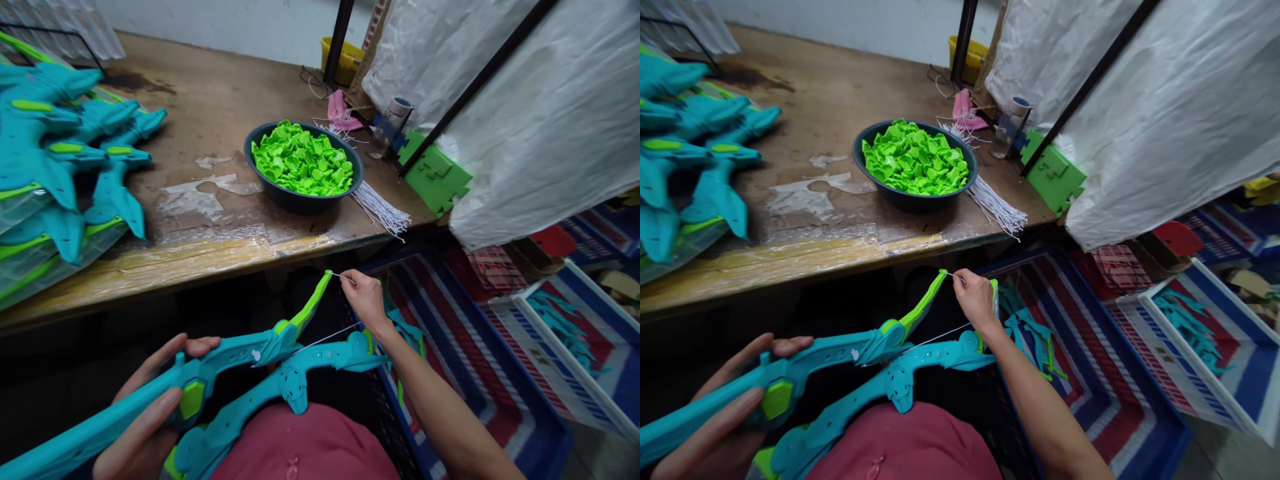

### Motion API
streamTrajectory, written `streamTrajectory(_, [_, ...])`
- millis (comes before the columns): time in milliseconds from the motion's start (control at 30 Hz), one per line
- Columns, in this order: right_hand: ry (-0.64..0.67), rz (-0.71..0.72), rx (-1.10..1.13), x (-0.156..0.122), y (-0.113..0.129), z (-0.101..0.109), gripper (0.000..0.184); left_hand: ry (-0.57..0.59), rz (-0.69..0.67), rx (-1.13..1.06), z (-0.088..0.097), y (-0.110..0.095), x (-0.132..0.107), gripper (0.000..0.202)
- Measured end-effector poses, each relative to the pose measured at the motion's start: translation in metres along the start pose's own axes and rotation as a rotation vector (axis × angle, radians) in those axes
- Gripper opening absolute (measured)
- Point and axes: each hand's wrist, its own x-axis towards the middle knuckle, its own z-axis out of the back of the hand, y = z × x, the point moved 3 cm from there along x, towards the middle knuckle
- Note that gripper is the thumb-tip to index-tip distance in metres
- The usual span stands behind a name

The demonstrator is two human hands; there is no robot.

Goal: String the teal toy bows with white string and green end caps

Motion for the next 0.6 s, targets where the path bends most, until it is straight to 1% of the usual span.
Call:
streamTrajectory(133, [0.033,0.079,-0.055,0.004,0.013,-0.005,0.027,0.031,-0.015,-0.017,0.001,0.002,0.001,0.041])
streamTrajectory(200, [0.066,0.114,-0.068,0.009,0.017,-0.011,0.032,0.045,-0.035,-0.028,0.001,0.004,0.003,0.041])
streamTrajectory(267, [0.111,0.134,-0.063,0.016,0.019,-0.019,0.031,0.073,-0.076,-0.040,-0.002,0.006,0.006,0.043])
streamTrajectory(367, [0.179,0.150,-0.021,0.027,0.016,-0.029,0.023,0.139,-0.137,-0.061,-0.007,0.006,0.012,0.059])
streamTrajectory(433, [0.200,0.153,0.020,0.033,0.013,-0.031,0.020,0.163,-0.131,-0.079,-0.008,0.003,0.017,0.073])
streamTrajectory(500, [0.186,0.144,0.058,0.036,0.011,-0.027,0.019,0.158,-0.104,-0.096,-0.002,-0.003,0.022,0.080])
streamTrajectory(600, [0.115,0.123,0.095,0.033,0.011,-0.006,0.021,0.122,-0.130,-0.136,0.016,-0.015,0.024,0.083])
